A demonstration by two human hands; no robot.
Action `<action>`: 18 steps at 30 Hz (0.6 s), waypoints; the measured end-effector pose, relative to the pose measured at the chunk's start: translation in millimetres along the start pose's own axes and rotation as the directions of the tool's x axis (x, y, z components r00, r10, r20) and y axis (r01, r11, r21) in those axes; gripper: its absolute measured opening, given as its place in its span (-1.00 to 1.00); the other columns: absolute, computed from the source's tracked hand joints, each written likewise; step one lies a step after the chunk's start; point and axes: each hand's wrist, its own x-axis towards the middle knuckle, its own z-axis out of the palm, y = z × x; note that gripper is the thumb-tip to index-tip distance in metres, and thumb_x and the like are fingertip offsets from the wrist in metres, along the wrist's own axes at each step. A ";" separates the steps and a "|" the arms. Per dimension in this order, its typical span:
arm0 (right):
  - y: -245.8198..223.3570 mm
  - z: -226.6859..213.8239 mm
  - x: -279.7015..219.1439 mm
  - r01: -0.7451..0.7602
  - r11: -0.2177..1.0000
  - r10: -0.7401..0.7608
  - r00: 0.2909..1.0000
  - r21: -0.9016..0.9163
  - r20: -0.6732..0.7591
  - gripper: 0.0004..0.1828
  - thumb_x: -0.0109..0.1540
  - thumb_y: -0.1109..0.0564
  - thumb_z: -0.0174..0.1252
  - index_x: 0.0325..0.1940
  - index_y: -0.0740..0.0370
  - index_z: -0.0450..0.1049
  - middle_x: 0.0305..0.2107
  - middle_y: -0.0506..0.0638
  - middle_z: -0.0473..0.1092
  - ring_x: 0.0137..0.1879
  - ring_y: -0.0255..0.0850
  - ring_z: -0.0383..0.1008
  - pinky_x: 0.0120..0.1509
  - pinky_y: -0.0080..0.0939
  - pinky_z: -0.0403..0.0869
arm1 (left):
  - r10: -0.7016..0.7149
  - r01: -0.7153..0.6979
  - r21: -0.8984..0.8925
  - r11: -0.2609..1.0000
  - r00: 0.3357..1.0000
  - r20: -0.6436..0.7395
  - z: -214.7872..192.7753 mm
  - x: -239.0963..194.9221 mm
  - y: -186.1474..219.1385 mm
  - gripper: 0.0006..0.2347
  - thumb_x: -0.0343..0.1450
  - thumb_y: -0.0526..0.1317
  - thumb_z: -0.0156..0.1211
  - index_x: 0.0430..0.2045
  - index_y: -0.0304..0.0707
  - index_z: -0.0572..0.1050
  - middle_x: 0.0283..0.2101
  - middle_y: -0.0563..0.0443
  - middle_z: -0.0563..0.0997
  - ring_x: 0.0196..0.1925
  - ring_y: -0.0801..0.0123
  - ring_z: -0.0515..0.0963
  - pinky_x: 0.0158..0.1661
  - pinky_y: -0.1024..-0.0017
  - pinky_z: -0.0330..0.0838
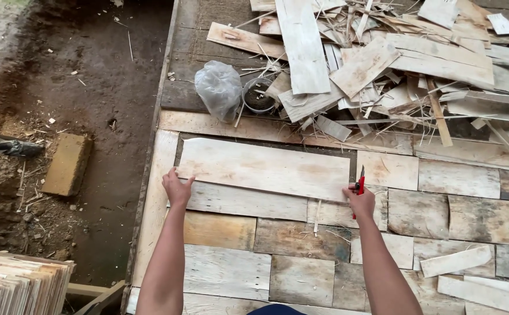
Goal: Cutting and trimming thin wood veneer sheets using a utility knife on a workbench
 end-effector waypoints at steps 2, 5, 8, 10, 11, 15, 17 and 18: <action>-11.7 -6.4 -15.7 0.008 0.998 -0.009 1.000 0.061 0.012 -0.74 0.10 0.02 0.44 -0.14 0.02 0.64 -0.37 -0.11 0.57 -0.57 -0.18 0.47 -0.36 -0.19 0.49 | -0.021 0.020 0.014 1.000 1.000 0.016 0.7 3.7 -1.4 -0.32 0.18 -0.12 0.60 0.20 -0.31 0.42 0.02 -0.23 0.42 0.16 -0.15 0.41 0.19 0.03 0.36; -24.4 -18.9 -35.9 0.026 0.987 -0.032 0.999 0.159 0.034 -0.72 0.11 0.08 0.43 -0.12 0.10 0.61 -0.33 -0.02 0.57 -0.59 -0.22 0.42 -0.41 -0.23 0.46 | -0.070 0.070 0.002 0.998 0.997 0.029 -4.4 1.7 1.5 -0.31 0.19 -0.03 0.60 0.20 -0.26 0.43 0.01 -0.19 0.42 0.16 -0.10 0.39 0.18 0.03 0.35; -16.9 -30.6 -47.4 0.046 0.973 -0.057 0.998 0.225 0.040 -0.71 0.12 0.10 0.45 -0.11 0.15 0.59 -0.28 0.01 0.56 -0.59 -0.24 0.41 -0.42 -0.25 0.47 | -0.094 0.095 -0.048 0.994 0.995 0.017 -10.9 -5.7 4.7 -0.43 0.30 0.02 0.52 0.13 -0.23 0.50 -0.04 -0.15 0.41 0.13 -0.05 0.40 0.17 0.08 0.34; -6.9 -37.4 -54.1 0.053 0.967 -0.064 0.997 0.251 0.038 -0.69 0.11 0.10 0.46 -0.11 0.16 0.58 -0.26 0.02 0.55 -0.57 -0.23 0.42 -0.41 -0.25 0.49 | -0.091 0.091 -0.069 0.993 0.996 0.009 -20.7 -16.7 10.7 -0.53 0.36 0.02 0.46 0.09 -0.21 0.55 -0.06 -0.13 0.40 0.12 -0.02 0.40 0.18 0.11 0.32; -1.3 -41.1 -58.5 0.043 0.965 -0.050 0.999 0.260 0.021 -0.70 0.12 0.10 0.46 -0.11 0.16 0.59 -0.25 0.02 0.55 -0.59 -0.23 0.42 -0.42 -0.26 0.49 | -0.050 0.047 -0.088 0.995 0.998 -0.041 -28.1 -26.2 15.4 -0.62 0.40 -0.02 0.42 0.01 -0.19 0.56 -0.13 -0.11 0.39 0.04 -0.01 0.42 0.13 0.12 0.33; 41.4 -62.2 -77.3 0.022 0.975 -0.020 1.000 0.219 -0.011 -0.69 0.13 0.09 0.47 -0.09 0.18 0.60 -0.22 0.08 0.56 -0.60 -0.18 0.44 -0.42 -0.21 0.48 | -0.026 0.015 -0.234 0.972 0.999 -0.046 -43.6 -65.5 10.9 -0.79 0.44 -0.13 0.37 -0.21 -0.19 0.51 -0.18 -0.08 0.44 -0.04 0.08 0.55 0.06 0.19 0.41; 67.7 -73.3 -92.2 0.016 0.974 -0.009 0.999 0.226 -0.032 -0.69 0.12 0.08 0.48 -0.10 0.16 0.61 -0.24 0.07 0.57 -0.61 -0.15 0.45 -0.44 -0.20 0.49 | -0.088 0.092 -0.249 0.964 0.996 0.025 -42.9 -93.1 0.5 -0.79 0.44 -0.12 0.37 -0.21 -0.16 0.50 -0.19 -0.06 0.50 -0.04 0.12 0.57 0.03 0.20 0.44; 83.0 -79.9 -101.3 0.005 0.974 0.005 0.999 0.226 -0.044 -0.69 0.11 0.08 0.49 -0.11 0.13 0.62 -0.26 0.07 0.57 -0.62 -0.13 0.46 -0.46 -0.19 0.50 | -0.159 0.179 -0.251 0.951 0.982 0.098 -42.5 -109.7 -6.1 -0.80 0.44 -0.12 0.37 -0.20 -0.13 0.49 -0.20 -0.05 0.56 -0.04 0.16 0.60 0.00 0.21 0.46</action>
